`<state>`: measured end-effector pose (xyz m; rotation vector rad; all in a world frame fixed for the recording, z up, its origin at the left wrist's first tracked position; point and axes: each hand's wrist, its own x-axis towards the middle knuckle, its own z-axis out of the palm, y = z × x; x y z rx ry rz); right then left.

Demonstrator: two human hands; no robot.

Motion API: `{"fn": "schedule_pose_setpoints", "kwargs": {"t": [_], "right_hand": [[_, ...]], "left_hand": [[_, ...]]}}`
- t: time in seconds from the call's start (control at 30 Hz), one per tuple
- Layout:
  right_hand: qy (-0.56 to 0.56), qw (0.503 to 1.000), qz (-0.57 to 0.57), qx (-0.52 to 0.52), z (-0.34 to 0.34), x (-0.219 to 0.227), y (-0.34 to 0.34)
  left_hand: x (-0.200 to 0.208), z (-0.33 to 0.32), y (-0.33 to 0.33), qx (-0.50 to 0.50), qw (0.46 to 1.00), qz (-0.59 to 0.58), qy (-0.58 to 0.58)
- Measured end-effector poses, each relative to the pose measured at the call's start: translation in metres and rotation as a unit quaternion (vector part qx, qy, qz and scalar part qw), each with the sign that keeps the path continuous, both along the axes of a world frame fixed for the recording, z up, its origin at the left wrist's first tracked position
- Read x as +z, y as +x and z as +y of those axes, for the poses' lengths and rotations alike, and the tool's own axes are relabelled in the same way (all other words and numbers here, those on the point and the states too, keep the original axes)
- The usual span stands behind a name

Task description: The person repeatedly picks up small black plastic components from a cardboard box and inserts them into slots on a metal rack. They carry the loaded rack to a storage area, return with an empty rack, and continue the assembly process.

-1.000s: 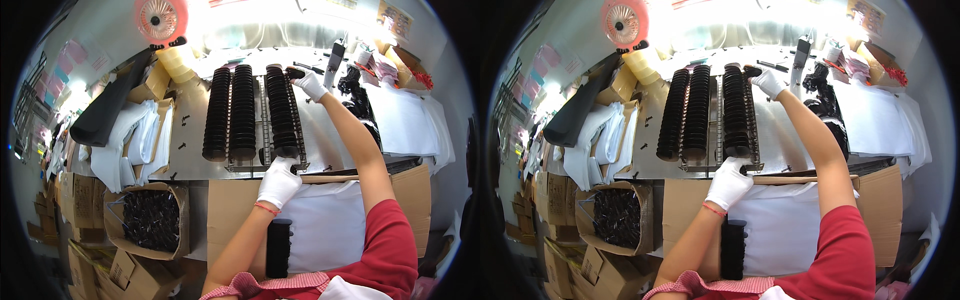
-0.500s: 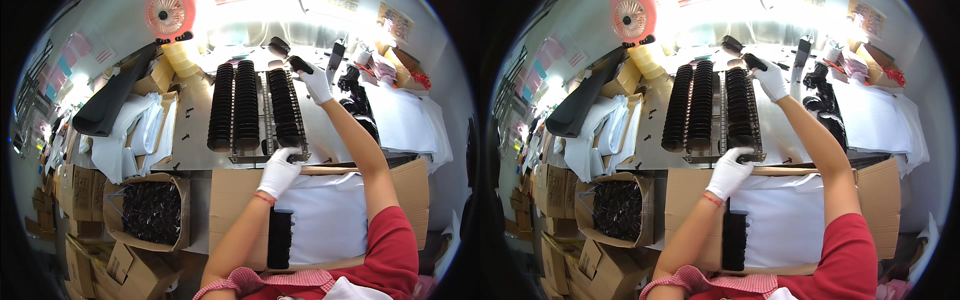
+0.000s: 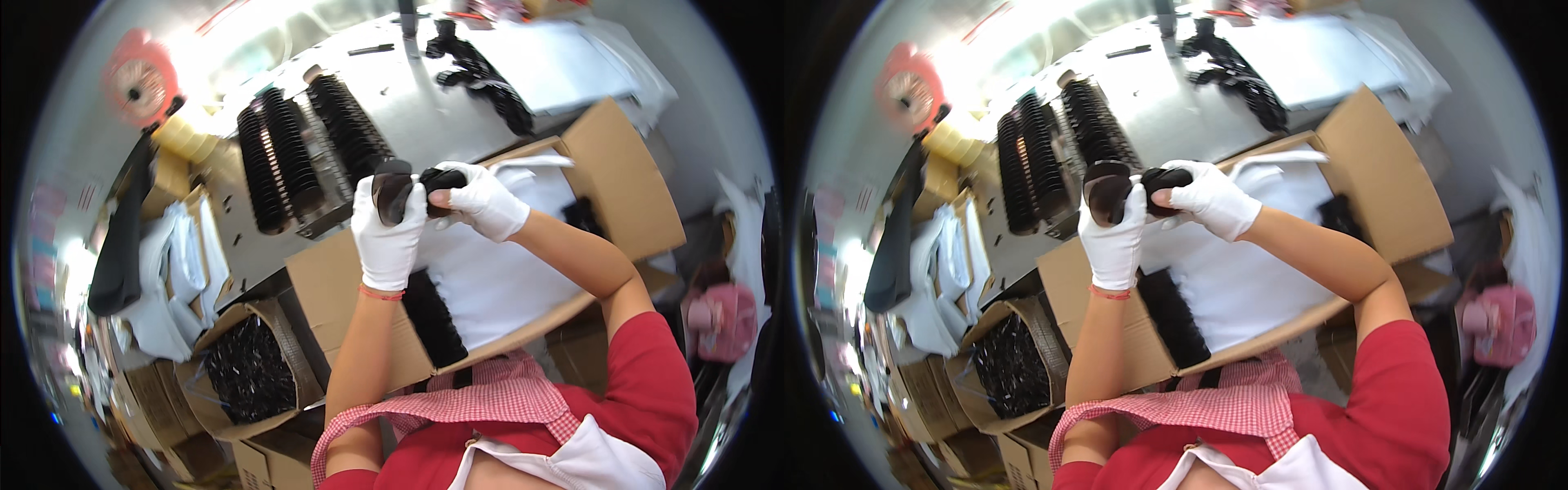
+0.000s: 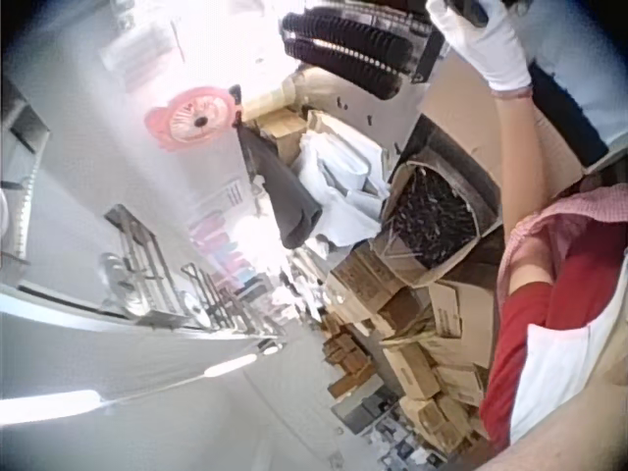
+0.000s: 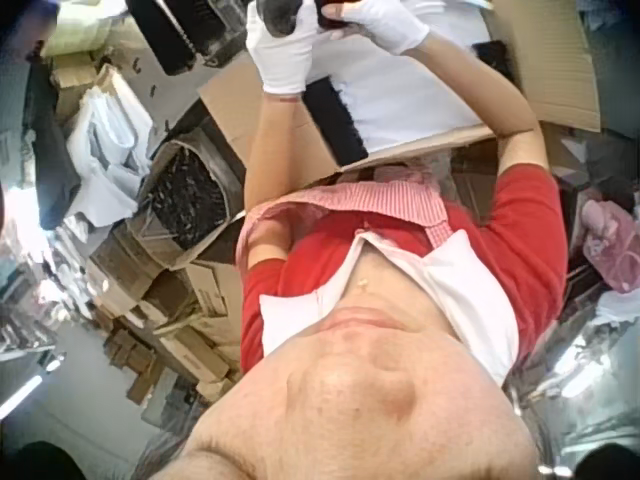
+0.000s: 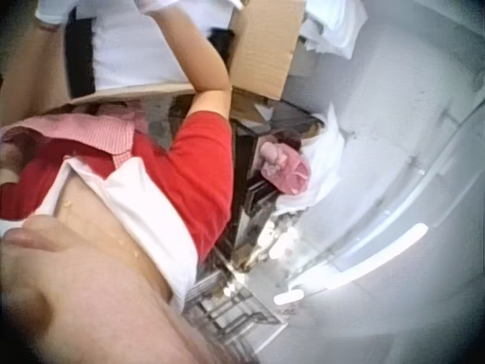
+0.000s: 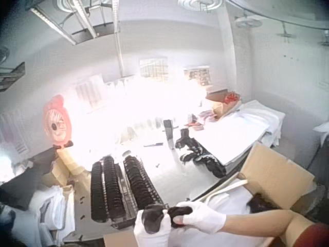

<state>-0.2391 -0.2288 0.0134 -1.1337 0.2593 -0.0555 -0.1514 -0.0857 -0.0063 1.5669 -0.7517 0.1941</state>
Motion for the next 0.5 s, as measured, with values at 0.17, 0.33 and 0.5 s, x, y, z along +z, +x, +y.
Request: {"fn": "schedule_pose_setpoints", "kwargs": {"t": [0.17,0.33,0.5], "right_hand": [[-0.183,0.975,0.002,-0.123,0.005,-0.029,-0.059],[-0.664,0.705,-0.194,-0.154,-0.038,-0.022,-0.107],[-0.707,0.669,-0.091,-0.209,-0.098,-0.028,-0.132]], "left_hand": [[-0.014,-0.012,-0.03,0.005,0.943,-0.323,0.079],[-0.024,-0.022,-0.093,-0.116,0.954,0.276,0.03],[-0.013,-0.029,-0.096,-0.221,0.748,0.619,-0.088]]}}
